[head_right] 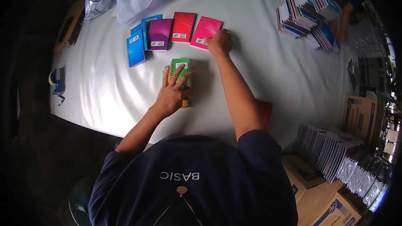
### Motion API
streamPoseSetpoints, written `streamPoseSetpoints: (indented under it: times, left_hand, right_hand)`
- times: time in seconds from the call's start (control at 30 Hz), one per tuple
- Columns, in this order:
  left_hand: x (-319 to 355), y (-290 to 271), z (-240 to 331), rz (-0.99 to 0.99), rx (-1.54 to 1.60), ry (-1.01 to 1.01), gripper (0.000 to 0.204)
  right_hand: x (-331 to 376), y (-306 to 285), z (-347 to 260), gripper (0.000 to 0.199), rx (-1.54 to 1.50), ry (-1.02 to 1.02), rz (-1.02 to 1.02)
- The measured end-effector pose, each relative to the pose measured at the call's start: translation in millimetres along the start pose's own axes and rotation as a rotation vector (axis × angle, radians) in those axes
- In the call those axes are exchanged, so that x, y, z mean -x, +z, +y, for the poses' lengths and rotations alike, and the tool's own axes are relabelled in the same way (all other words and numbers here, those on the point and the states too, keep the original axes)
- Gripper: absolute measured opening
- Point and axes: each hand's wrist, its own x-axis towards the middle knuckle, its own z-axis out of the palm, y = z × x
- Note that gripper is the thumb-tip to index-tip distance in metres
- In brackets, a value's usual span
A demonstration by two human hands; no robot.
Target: The person sorts notebooks of different colors into piles on a large table, picking up stacks and individual notebooks to arrange them by color and then stacking them together.
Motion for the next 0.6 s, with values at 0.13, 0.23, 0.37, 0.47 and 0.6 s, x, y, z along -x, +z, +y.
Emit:
streamPoseSetpoints:
  times: [0.13,0.23,0.37,0.47,0.6]
  left_hand:
    - [-4,37,-8,-0.028,0.248,0.018,0.079]
    - [7,26,-15,0.055,0.439,-0.173,0.081]
    - [-5,-1,-32,0.703,0.613,-0.312,0.056]
    - [-50,-31,-49,0.759,0.572,-0.352,0.041]
    - [-113,-1,-104,0.418,0.451,-0.390,0.032]
  right_hand:
    - [-29,-3,54,0.030,-0.426,0.008,-0.272]
    - [15,-54,24,0.022,-0.812,0.017,-0.409]
    - [80,-101,20,0.022,-1.172,0.020,-0.698]
    - [122,-59,35,0.023,-1.080,0.152,-0.816]
    - [147,-30,29,0.037,-0.588,-0.047,-0.667]
